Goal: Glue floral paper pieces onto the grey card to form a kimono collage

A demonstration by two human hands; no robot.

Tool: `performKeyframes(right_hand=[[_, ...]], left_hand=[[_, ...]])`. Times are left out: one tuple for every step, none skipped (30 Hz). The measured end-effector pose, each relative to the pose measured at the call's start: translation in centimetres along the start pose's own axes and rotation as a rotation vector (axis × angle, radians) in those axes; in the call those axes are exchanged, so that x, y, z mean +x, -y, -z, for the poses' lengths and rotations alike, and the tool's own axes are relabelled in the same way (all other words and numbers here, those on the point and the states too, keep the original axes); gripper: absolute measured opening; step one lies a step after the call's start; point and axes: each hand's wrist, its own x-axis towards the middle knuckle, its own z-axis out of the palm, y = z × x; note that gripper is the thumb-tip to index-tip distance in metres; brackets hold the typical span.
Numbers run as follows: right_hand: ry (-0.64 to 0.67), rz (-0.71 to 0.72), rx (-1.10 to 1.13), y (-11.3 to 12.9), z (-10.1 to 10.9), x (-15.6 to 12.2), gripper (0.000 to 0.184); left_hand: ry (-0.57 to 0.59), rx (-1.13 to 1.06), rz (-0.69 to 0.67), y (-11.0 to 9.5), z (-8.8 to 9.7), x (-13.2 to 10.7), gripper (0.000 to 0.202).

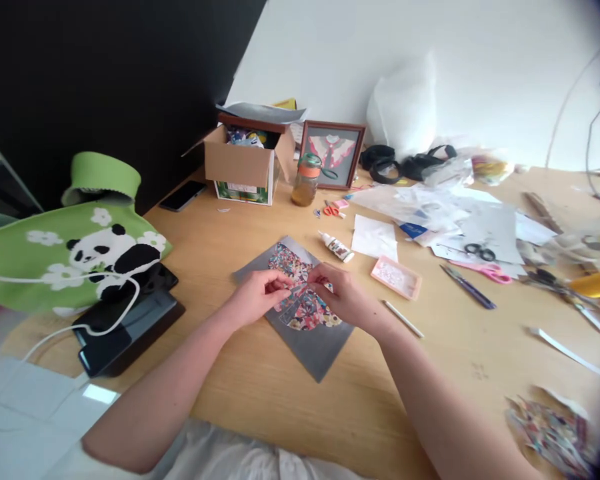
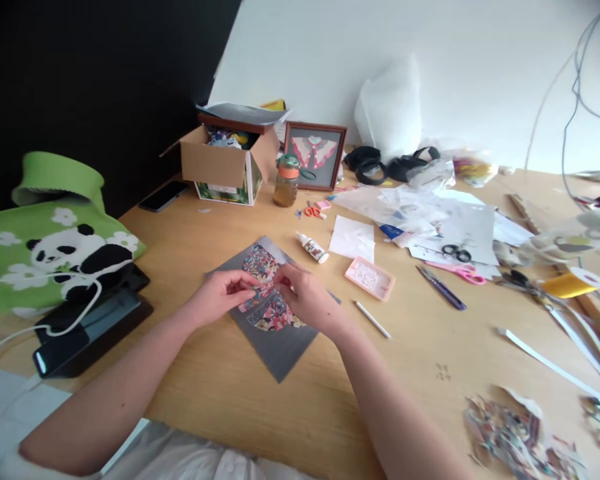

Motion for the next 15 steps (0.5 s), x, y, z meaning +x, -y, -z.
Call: performKeyframes(right_hand=[[-0.014, -0.024, 0.028, 0.0, -0.1, -0.1, 0.007], [-0.03, -0.049, 0.058, -0.1, -0.2, -0.3, 0.007], [-0.048, -0.073, 0.089, -0.1, -0.3, -0.4, 0.007], [-0.064, -0.092, 0.119, -0.2, -0.5, -0.5, 0.006], [-0.083, -0.106, 0.151, -0.2, -0.7, -0.7, 0.007], [-0.103, -0.12, 0.182, -0.3, -0.8, -0.8, 0.008], [-0.121, -0.138, 0.213, -0.3, -1.0, -1.0, 0.01], [-0.136, -0.159, 0.241, -0.4, -1.1, -1.1, 0.013], [-0.149, -0.181, 0.268, -0.5, -1.1, -1.1, 0.014], [-0.157, -0.201, 0.291, -0.5, -1.2, -1.2, 0.016], [-0.161, -0.22, 0.31, -0.6, -1.2, -1.2, 0.017], [-0.159, -0.237, 0.325, -0.7, -1.2, -1.1, 0.017], [-0.16, -0.252, 0.337, -0.8, -1.3, -1.1, 0.018], [-0.163, -0.265, 0.346, -0.9, -1.3, -1.1, 0.02], [-0.173, -0.278, 0.352, -1.0, -1.4, -1.0, 0.021]], left_hand=[[0.009, -0.003, -0.001, -0.1, -0.2, -0.1, 0.02], [0.013, 0.003, -0.007, -0.2, -0.4, -0.2, 0.023], [0.012, 0.019, -0.018, -0.3, -0.6, -0.3, 0.026], [0.006, 0.041, -0.03, -0.4, -0.7, -0.4, 0.029], [-0.002, 0.059, -0.04, -0.5, -0.9, -0.5, 0.031], [-0.009, 0.071, -0.049, -0.6, -1.0, -0.6, 0.033], [-0.017, 0.077, -0.057, -0.6, -1.1, -0.7, 0.034], [-0.031, 0.087, -0.068, -0.6, -1.1, -0.7, 0.035], [-0.046, 0.105, -0.086, -0.6, -1.1, -0.8, 0.035], [-0.065, 0.134, -0.118, -0.6, -1.1, -0.8, 0.035], [-0.082, 0.175, -0.165, -0.5, -1.1, -0.9, 0.035], [-0.092, 0.224, -0.222, -0.4, -1.0, -0.9, 0.036], [-0.091, 0.274, -0.28, -0.2, -0.9, -0.9, 0.037], [-0.085, 0.318, -0.337, -0.1, -0.8, -0.9, 0.038], [-0.074, 0.356, -0.387, 0.0, -0.7, -1.0, 0.039]])
